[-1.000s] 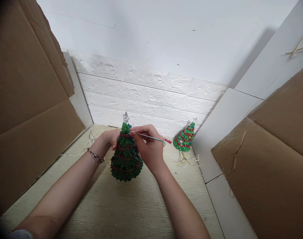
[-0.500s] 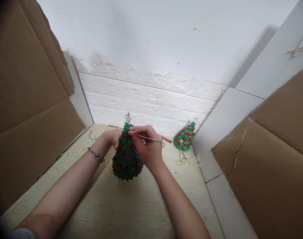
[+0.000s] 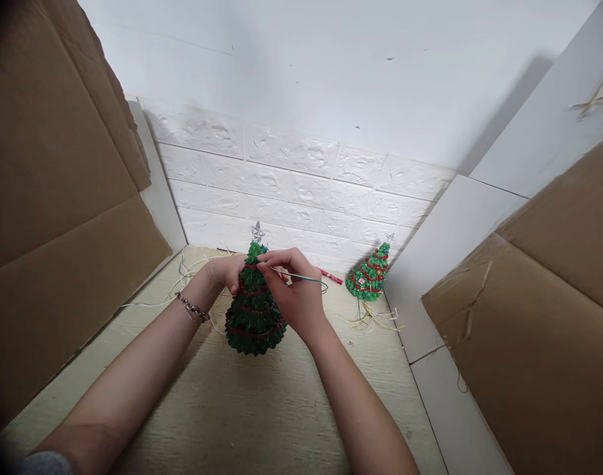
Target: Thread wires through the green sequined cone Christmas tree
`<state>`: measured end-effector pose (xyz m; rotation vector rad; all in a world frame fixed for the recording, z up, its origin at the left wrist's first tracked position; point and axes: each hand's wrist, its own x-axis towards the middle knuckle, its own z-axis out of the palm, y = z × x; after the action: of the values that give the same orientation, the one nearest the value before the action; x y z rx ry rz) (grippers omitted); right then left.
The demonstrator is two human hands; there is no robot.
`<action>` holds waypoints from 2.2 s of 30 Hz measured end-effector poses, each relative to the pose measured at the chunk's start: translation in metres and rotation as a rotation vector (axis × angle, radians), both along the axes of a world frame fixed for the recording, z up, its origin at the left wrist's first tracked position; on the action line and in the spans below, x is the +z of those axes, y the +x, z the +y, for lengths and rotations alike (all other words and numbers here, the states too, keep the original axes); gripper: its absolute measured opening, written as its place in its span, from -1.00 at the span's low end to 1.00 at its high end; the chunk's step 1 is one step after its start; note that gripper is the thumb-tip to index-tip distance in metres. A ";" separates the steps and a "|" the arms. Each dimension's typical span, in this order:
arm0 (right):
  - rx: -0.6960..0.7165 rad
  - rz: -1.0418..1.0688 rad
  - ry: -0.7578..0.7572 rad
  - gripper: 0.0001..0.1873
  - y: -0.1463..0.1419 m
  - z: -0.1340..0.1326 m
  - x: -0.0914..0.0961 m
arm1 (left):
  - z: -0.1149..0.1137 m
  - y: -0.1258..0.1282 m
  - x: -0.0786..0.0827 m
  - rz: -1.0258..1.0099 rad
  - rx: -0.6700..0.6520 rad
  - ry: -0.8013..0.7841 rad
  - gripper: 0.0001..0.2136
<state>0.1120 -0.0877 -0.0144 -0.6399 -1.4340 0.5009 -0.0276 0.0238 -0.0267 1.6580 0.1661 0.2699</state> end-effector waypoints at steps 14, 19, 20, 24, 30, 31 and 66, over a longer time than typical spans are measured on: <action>-0.182 -0.101 -0.152 -0.79 0.012 0.010 -0.001 | 0.003 0.004 -0.004 -0.033 0.013 0.044 -0.24; -0.289 -0.207 -0.163 -0.79 0.024 0.014 0.005 | 0.000 0.009 0.000 -0.023 0.085 0.079 -0.46; -0.306 -0.231 -0.172 -0.79 0.027 0.014 0.006 | -0.001 0.010 0.001 -0.018 0.120 0.084 -0.52; -0.327 -0.273 -0.221 -0.79 0.034 0.019 0.004 | -0.003 0.013 0.003 0.039 0.254 0.144 -0.68; -0.322 -0.177 -0.228 -0.80 0.036 0.031 -0.005 | -0.006 0.019 0.003 0.116 0.337 0.265 -0.72; -0.306 -0.149 -0.234 -0.79 0.036 0.032 -0.005 | -0.006 0.020 0.003 0.115 0.345 0.270 -0.72; -0.039 0.212 -0.217 -0.63 0.034 0.025 0.007 | -0.016 0.018 0.012 -0.023 0.149 0.128 -0.55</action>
<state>0.1457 -0.0625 -0.0077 -0.7625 -1.1744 0.6790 -0.0097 0.0083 -0.0145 1.7714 0.2600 0.4196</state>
